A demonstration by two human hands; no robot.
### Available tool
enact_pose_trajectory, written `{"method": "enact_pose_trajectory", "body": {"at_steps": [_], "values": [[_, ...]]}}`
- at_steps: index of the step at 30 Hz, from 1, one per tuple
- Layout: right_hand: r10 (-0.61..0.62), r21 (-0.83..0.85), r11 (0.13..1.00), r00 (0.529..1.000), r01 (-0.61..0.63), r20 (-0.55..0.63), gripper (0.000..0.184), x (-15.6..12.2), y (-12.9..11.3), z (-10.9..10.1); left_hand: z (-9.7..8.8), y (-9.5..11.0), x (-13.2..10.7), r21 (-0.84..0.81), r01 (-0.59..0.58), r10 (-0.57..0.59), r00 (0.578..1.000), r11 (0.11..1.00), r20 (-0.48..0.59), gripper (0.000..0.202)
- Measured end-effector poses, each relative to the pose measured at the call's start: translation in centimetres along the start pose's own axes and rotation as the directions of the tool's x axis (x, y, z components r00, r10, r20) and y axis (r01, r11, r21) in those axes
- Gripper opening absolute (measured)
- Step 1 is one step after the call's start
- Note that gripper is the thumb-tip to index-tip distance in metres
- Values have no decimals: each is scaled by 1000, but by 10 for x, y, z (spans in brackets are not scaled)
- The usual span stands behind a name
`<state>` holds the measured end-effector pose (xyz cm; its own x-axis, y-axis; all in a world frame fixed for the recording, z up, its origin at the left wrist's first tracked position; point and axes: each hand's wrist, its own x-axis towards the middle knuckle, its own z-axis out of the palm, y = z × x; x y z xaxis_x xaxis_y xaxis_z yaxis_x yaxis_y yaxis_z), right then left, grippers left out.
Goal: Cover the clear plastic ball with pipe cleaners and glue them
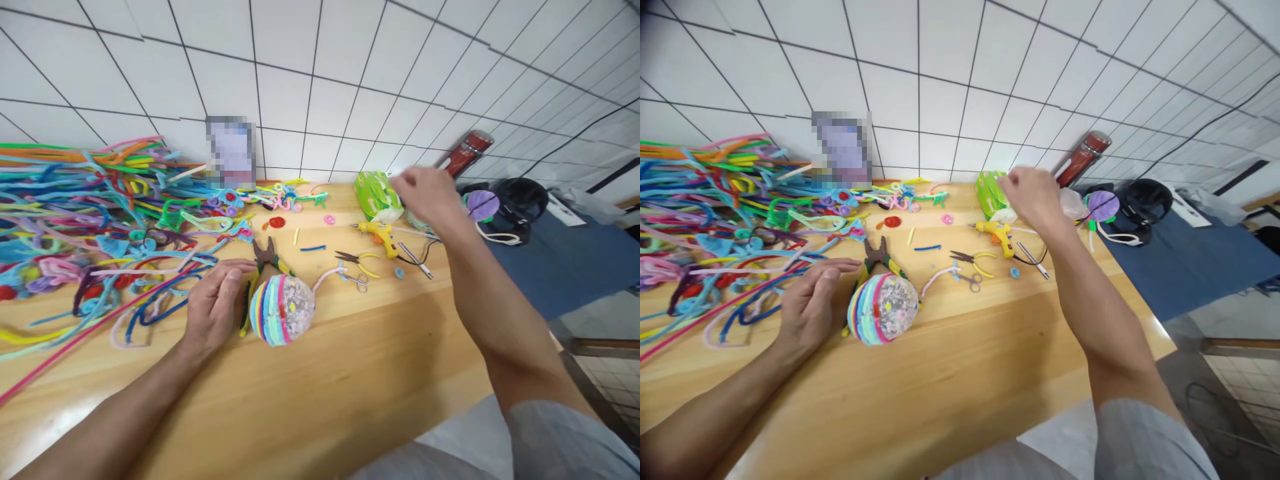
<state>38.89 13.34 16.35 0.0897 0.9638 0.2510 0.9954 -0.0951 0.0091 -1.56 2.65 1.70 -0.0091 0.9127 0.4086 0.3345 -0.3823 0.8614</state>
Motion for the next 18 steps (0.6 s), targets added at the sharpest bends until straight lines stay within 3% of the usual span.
{"method": "enact_pose_trajectory", "body": {"at_steps": [3, 5, 10, 15, 18], "values": [[16, 9, 1000, 991, -17, 132, 41, -67, -4, 14, 1, 3, 0, -13, -9, 9, 1000, 1000, 2, 37], [126, -34, 992, 967, -122, 221, 36, -90, -1, 35, 2, 5, -1, -11, -23, 23, 1000, 1000, 0, 39], [273, 10, 957, 913, -289, 302, 47, -91, 6, 75, 1, 5, -2, 17, -56, 56, 998, 998, 0, 41], [274, 72, 950, 922, -303, 274, 35, -90, 7, 86, 1, 3, -2, 20, -63, 63, 998, 998, 11, 39], [296, 136, 933, 927, -332, 229, 40, -97, 14, 86, 1, 3, -2, 25, -58, 58, 998, 998, 11, 40]]}}
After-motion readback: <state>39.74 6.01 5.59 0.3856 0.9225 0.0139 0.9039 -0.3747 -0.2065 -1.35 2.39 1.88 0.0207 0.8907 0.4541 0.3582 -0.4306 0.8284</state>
